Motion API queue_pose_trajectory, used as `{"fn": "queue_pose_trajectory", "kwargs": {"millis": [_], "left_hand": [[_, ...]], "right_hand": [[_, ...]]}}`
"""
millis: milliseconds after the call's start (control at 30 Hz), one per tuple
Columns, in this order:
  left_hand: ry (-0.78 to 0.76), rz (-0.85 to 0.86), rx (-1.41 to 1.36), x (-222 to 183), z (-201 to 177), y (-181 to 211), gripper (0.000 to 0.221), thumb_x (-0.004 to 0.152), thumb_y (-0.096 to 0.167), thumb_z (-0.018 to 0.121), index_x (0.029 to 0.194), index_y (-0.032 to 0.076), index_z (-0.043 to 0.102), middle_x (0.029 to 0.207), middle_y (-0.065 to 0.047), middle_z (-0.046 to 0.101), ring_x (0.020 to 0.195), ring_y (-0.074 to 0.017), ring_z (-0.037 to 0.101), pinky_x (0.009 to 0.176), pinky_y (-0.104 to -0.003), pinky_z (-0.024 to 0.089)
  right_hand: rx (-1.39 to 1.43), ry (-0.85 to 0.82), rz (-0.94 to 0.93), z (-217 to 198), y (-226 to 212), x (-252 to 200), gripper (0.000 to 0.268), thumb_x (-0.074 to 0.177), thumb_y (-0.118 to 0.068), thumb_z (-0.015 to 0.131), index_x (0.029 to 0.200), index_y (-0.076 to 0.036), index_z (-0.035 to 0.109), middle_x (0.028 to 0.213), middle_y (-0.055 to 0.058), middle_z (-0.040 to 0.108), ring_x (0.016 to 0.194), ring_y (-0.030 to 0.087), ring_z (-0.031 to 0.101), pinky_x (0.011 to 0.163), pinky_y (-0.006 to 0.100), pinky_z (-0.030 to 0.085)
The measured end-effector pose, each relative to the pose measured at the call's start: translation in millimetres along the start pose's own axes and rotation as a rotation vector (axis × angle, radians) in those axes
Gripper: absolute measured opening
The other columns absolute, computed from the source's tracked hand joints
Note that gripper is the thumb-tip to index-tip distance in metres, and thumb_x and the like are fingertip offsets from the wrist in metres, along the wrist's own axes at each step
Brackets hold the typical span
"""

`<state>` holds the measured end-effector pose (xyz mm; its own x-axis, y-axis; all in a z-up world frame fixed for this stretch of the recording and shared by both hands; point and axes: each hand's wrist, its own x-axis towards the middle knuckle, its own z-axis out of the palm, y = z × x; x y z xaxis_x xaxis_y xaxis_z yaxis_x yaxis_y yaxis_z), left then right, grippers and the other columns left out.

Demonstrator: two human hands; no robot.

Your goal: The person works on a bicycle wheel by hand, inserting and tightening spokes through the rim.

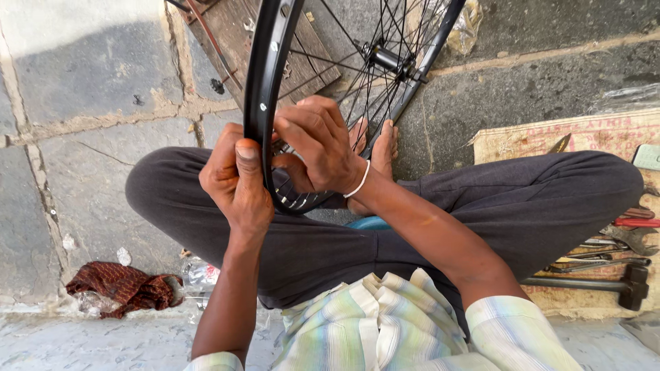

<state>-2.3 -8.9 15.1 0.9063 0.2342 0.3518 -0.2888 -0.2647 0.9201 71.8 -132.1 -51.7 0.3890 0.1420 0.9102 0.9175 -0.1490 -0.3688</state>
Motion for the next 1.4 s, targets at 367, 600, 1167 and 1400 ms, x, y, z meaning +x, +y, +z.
{"fn": "queue_pose_trajectory", "kwargs": {"millis": [367,600,1167,1400], "left_hand": [[0.102,-0.121,-0.188,-4,-6,-13,0.044,0.111,0.036,0.071,0.096,-0.005,0.064,0.083,-0.002,0.058,0.076,-0.0078,0.050,0.070,-0.024,0.039],[0.078,-0.233,-0.283,1,-6,-10,0.043,0.099,0.039,0.072,0.088,-0.002,0.065,0.076,0.000,0.061,0.068,-0.0051,0.050,0.063,-0.021,0.039],[0.204,-0.194,-0.317,3,-2,-17,0.033,0.100,0.030,0.078,0.105,0.001,0.063,0.090,-0.002,0.063,0.078,-0.0065,0.058,0.072,-0.021,0.049],[0.116,-0.018,-0.089,26,-4,1,0.036,0.112,0.033,0.070,0.098,0.000,0.064,0.088,-0.001,0.059,0.072,-0.0069,0.054,0.065,-0.022,0.044]], "right_hand": [[0.312,0.030,0.574,13,-3,13,0.028,0.107,-0.035,0.062,0.104,-0.008,0.065,0.078,0.002,0.068,0.067,0.015,0.066,0.060,0.030,0.053],[0.092,-0.134,0.266,-4,-11,21,0.036,0.105,-0.040,0.052,0.110,-0.007,0.063,0.084,0.007,0.062,0.078,0.021,0.060,0.078,0.039,0.046],[0.184,-0.053,0.372,-22,-15,15,0.047,0.090,-0.027,0.085,0.124,-0.004,0.064,0.119,0.009,0.070,0.111,0.027,0.070,0.101,0.039,0.055],[0.109,-0.035,0.411,-19,-23,16,0.029,0.097,-0.023,0.079,0.117,-0.006,0.067,0.119,0.010,0.071,0.111,0.025,0.071,0.106,0.042,0.052]]}}
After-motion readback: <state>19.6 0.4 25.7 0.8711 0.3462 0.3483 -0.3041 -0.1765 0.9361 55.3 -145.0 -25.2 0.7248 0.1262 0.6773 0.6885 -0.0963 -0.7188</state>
